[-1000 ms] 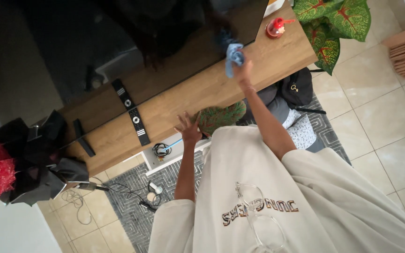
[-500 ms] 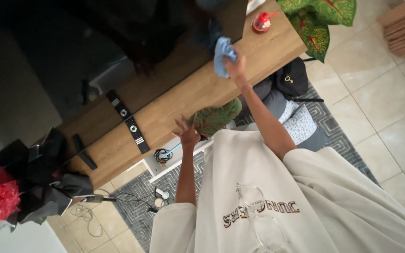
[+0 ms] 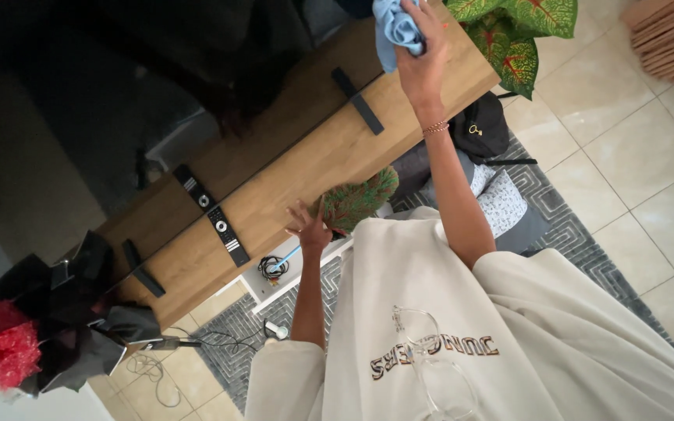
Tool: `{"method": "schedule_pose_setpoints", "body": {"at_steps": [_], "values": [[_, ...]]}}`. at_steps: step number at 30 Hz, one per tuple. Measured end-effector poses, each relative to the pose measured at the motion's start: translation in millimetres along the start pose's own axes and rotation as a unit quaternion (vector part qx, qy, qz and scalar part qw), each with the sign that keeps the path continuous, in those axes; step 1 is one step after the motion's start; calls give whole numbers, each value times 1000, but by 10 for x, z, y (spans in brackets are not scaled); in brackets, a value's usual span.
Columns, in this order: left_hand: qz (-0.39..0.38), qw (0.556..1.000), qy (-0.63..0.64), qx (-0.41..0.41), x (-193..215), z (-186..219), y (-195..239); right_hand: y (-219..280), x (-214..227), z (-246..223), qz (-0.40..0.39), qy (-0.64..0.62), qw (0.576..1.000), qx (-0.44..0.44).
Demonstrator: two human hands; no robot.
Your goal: The person wipes a large flat-screen television and the wooden TV stand underneath it using a cloth.
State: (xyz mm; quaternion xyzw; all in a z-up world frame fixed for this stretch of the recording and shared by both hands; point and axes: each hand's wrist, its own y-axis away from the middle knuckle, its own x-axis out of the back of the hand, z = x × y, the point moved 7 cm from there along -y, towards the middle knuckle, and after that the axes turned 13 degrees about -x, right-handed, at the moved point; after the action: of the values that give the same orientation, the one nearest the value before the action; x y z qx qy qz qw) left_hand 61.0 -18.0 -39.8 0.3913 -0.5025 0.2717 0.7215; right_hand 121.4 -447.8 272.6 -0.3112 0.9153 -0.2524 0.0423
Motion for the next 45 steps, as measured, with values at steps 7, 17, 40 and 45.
{"method": "schedule_pose_setpoints", "body": {"at_steps": [7,17,40,45], "values": [[1,1000,-6,9,-13,-9,-16,236,-237,612,1,27,999,-29],[-59,998,-5,30,-17,5,-17,649,-390,1276,50,25,996,-73],[-36,999,7,25,-1,-15,-15,1969,-1450,2574,-15,-1,953,-302],[-45,998,12,33,-9,-26,-25,2026,-1603,2292,-122,-38,942,-310]]}}
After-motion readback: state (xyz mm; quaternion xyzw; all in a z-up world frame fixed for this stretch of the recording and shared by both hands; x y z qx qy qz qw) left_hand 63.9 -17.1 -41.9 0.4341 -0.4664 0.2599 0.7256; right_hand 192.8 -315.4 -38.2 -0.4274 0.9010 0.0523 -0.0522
